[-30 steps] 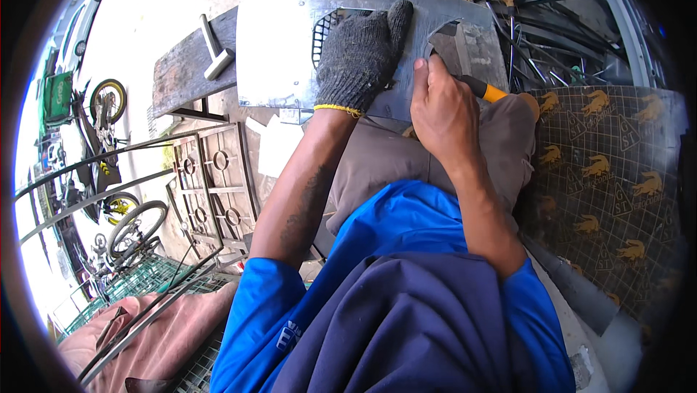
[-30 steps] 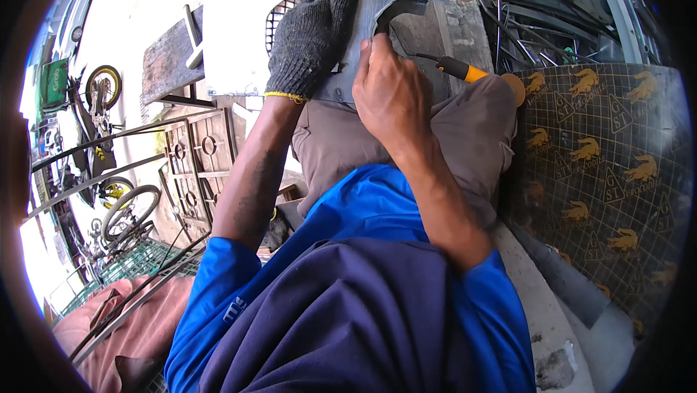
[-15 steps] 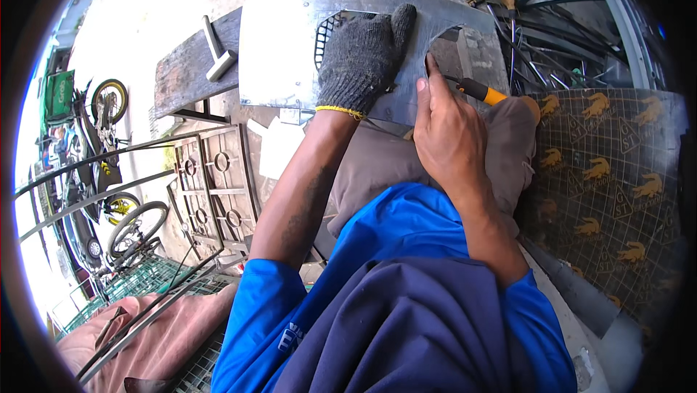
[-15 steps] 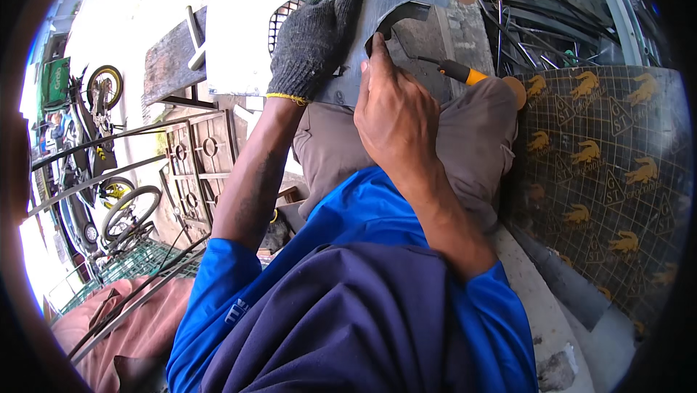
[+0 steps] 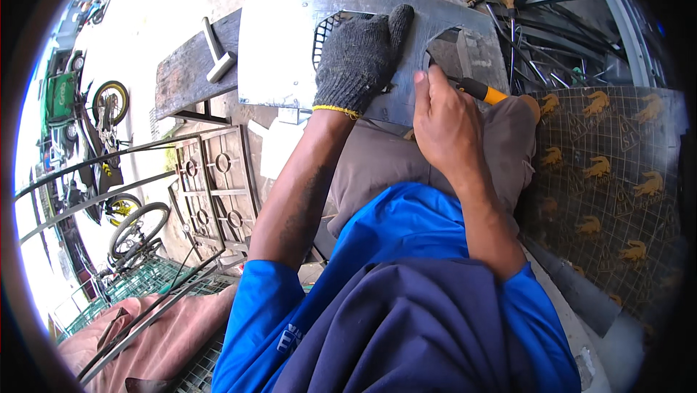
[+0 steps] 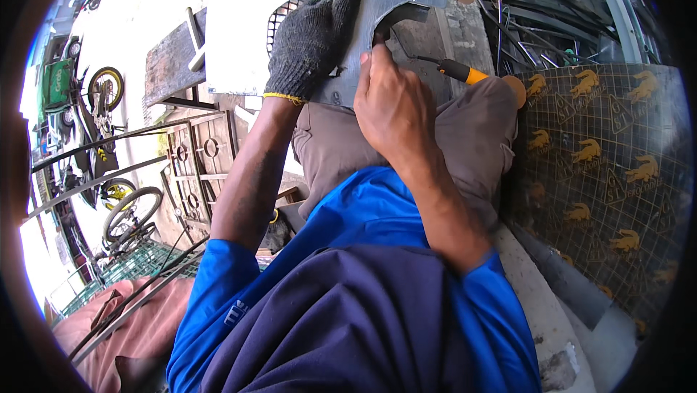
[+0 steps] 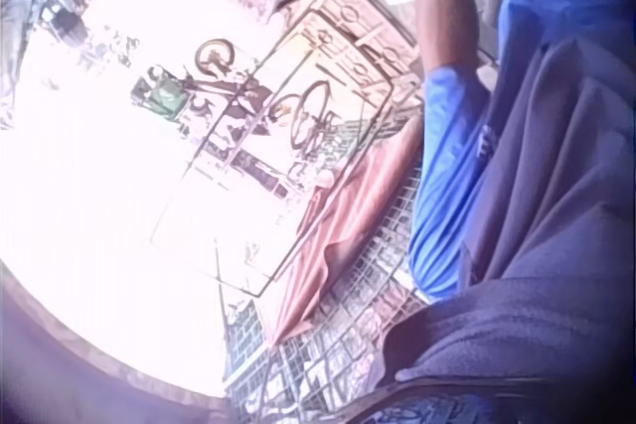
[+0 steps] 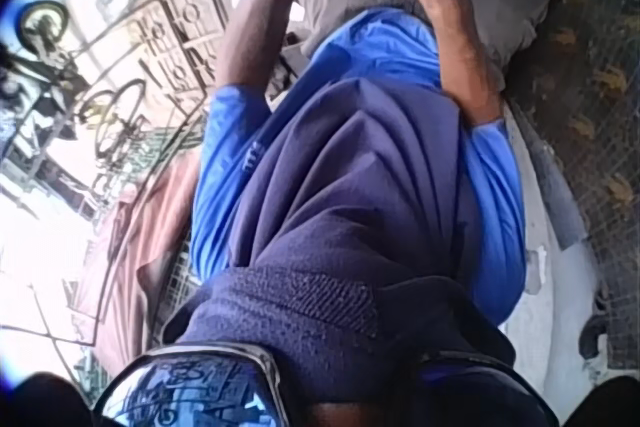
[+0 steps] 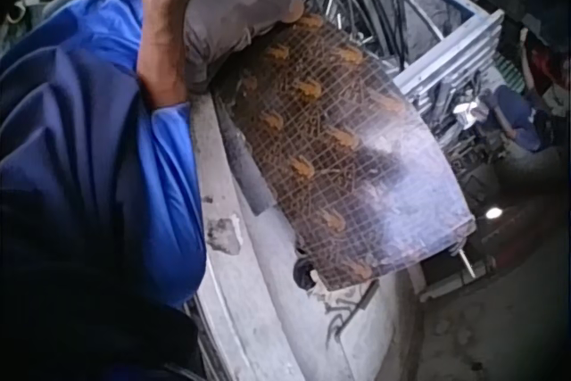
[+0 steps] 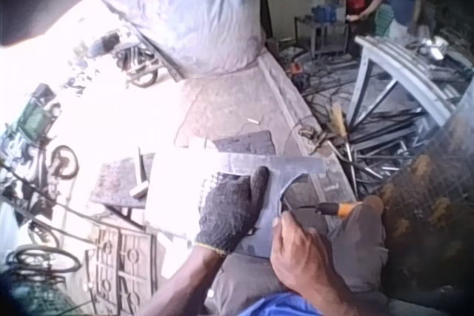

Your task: Sanding and marking a metal part in a workshop.

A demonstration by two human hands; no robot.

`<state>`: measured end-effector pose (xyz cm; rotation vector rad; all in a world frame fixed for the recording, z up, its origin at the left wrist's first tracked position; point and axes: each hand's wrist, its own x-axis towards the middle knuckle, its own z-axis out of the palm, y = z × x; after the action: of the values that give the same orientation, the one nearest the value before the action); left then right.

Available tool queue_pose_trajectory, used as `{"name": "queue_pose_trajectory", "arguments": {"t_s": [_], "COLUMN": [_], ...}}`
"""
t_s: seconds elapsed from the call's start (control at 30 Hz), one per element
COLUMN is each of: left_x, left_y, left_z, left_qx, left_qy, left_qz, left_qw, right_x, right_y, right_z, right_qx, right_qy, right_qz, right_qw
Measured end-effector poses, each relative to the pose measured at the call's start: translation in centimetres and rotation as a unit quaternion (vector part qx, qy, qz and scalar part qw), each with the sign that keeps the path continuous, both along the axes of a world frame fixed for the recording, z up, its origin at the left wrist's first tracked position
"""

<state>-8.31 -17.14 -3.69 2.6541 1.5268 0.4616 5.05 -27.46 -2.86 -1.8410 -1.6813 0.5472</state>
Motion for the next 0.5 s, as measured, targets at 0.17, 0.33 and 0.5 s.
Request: {"name": "queue_pose_trajectory", "arguments": {"t_s": [0.17, 0.33, 0.5], "left_x": [0.0, -0.1, -0.2], "left_y": [0.2, 0.0, -0.4], "left_z": [-0.8, -0.7, -1.2], "left_qx": [0.046, 0.029, 0.050], "left_qy": [-0.016, 0.030, 0.000], "left_qz": [-0.030, -0.003, -0.024], "left_qw": [0.998, 0.999, 0.998], "right_x": [0.1, 0.4, 0.8], "right_y": [0.0, -0.5, 0.9], "right_z": [0.5, 1.1, 0.4], "right_qx": [0.077, 0.010, -0.016], "right_qy": [-0.011, 0.051, 0.020], "right_qz": [0.000, 0.010, 0.006], "right_qw": [0.997, 0.999, 1.000]}}
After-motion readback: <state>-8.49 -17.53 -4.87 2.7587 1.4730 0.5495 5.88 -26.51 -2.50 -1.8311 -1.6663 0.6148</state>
